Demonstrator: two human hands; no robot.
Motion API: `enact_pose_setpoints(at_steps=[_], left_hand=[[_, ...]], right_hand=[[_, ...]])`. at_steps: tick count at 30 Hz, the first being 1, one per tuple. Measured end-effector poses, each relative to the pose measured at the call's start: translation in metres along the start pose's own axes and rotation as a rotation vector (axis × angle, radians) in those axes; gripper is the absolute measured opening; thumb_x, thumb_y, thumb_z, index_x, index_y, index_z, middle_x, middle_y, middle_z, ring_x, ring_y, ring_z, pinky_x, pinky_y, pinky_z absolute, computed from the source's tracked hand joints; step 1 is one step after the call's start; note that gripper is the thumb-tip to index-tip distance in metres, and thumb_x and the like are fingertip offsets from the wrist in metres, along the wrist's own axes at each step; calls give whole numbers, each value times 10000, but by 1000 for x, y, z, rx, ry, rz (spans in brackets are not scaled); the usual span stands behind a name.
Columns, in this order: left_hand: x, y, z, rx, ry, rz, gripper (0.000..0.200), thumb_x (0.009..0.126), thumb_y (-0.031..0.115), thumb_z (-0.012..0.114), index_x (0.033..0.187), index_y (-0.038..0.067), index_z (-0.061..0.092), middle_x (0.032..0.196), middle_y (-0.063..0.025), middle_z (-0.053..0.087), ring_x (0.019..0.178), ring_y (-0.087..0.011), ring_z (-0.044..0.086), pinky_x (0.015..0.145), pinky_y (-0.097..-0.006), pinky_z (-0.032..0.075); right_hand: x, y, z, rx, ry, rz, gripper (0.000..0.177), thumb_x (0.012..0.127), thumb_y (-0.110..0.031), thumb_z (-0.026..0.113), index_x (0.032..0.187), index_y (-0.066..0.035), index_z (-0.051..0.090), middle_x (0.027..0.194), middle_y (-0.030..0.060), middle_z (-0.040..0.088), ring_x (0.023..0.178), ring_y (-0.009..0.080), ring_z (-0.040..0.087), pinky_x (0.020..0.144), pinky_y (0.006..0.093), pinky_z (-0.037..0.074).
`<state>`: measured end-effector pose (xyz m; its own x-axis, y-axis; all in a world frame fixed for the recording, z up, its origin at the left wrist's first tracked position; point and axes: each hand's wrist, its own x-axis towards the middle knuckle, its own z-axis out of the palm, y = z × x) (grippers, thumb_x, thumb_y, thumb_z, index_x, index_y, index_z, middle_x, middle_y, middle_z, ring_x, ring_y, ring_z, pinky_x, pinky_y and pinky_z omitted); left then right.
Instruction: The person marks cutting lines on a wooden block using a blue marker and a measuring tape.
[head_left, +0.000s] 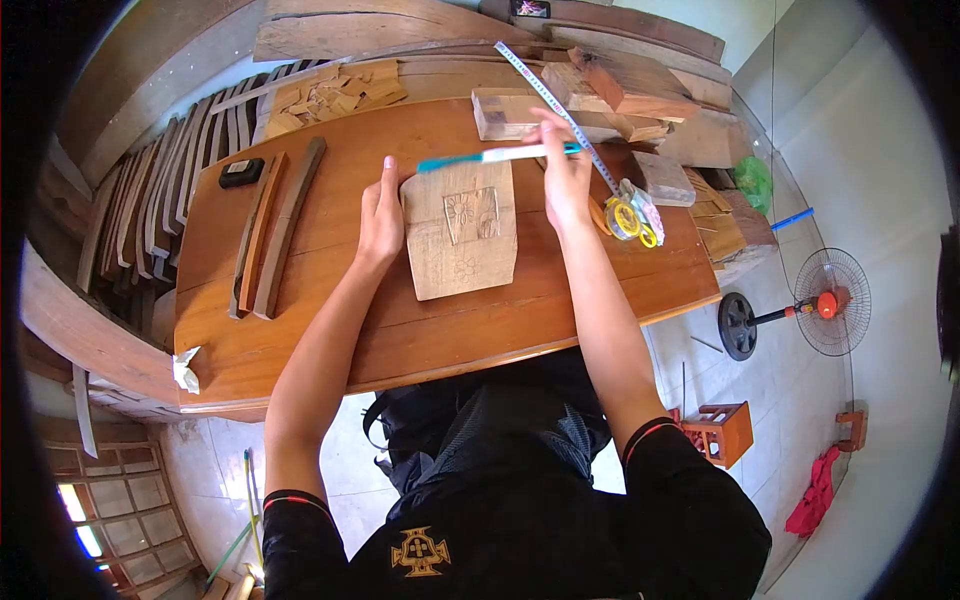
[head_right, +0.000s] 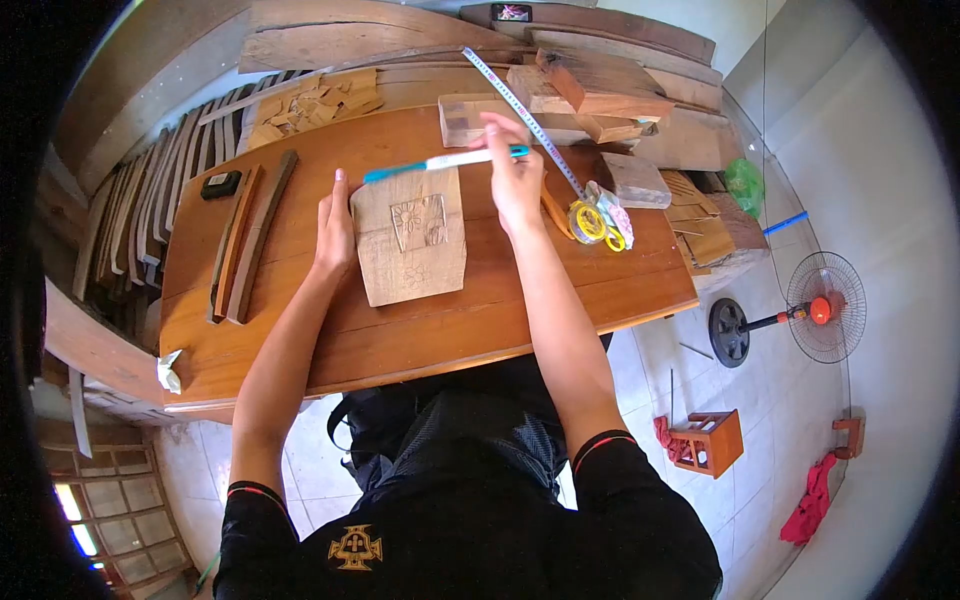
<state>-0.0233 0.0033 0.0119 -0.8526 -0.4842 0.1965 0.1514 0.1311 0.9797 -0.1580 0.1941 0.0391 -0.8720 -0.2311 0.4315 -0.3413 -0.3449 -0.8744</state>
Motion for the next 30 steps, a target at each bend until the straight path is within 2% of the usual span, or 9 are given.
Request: enact_pose_setpoints(at_steps=[5, 8, 12, 15, 22, 23, 26, 27, 30], left_hand=[[2, -5, -3, 22, 3, -48, 685, 1066, 460, 262, 1103, -81, 681, 931, -124, 687, 854, -169, 570, 883, -313, 447], [4, -9, -4, 34, 12, 79, 688, 1069, 451, 252, 1104, -86, 680, 955, -130, 695, 872, -167, 587, 893, -313, 450], [-5, 9, 3, -76, -34, 23, 693, 1071, 440, 245, 1105, -106, 670, 982, -147, 702, 903, -170, 610, 908, -315, 454], [-2, 6, 2, -117, -41, 7, 694, 1070, 437, 245, 1109, -115, 664, 992, -154, 704, 907, -170, 617, 909, -312, 458], [3, -8, -2, -101, -57, -18, 699, 1067, 448, 247, 1117, -112, 663, 986, -146, 702, 897, -167, 612, 903, -311, 459], [2, -6, -2, -99, -59, -24, 699, 1067, 448, 248, 1117, -112, 664, 983, -144, 701, 897, -167, 609, 903, -312, 458], [1, -4, 1, -143, -51, 20, 699, 1067, 450, 251, 1110, -110, 668, 950, -128, 694, 860, -155, 591, 871, -305, 460], [1, -4, 1, -123, -43, 27, 688, 1067, 445, 262, 1108, -109, 670, 941, -123, 692, 849, -151, 585, 858, -302, 460], [-1, -2, 0, -63, -27, 53, 655, 1067, 429, 299, 1098, -107, 674, 916, -108, 685, 822, -138, 568, 821, -292, 458]], right_hand=[[-7, 0, 4, -105, -325, -32, 279, 1006, -206, 522, 1031, 0, 708, 1279, 108, 619, 1121, 152, 554, 1027, 334, 387], [-2, 4, 1, -51, -172, -76, 284, 1008, -214, 524, 1028, 1, 708, 1286, 93, 619, 1115, 155, 559, 1032, 343, 390], [7, 10, -11, -252, -75, -213, 457, 1054, -280, 436, 770, -5, 664, 1114, 128, 682, 1047, 193, 602, 995, 348, 414], [1, 6, -7, -15, -152, -25, 608, 1075, -373, 329, 598, -38, 502, 1032, 169, 691, 967, 221, 631, 949, 354, 434], [8, 14, -13, 140, -40, 44, 613, 1056, -465, 334, 558, -108, 341, 736, 110, 628, 804, 219, 640, 833, 352, 472], [9, 16, -16, 215, 26, 100, 548, 1028, -384, 491, 579, -118, 325, 664, 49, 540, 797, 193, 642, 808, 337, 476], [14, 27, -23, -13, 95, 157, 500, 972, -240, 625, 593, -118, 323, 670, 6, 494, 750, 134, 617, 740, 305, 480], [13, 29, -25, -97, 105, 126, 453, 905, -92, 692, 603, -97, 353, 694, -15, 468, 696, 87, 572, 627, 276, 511], [11, 39, -26, -107, 10, 185, 416, 889, -59, 697, 665, -101, 349, 720, -24, 436, 649, 96, 567, 591, 274, 546]])
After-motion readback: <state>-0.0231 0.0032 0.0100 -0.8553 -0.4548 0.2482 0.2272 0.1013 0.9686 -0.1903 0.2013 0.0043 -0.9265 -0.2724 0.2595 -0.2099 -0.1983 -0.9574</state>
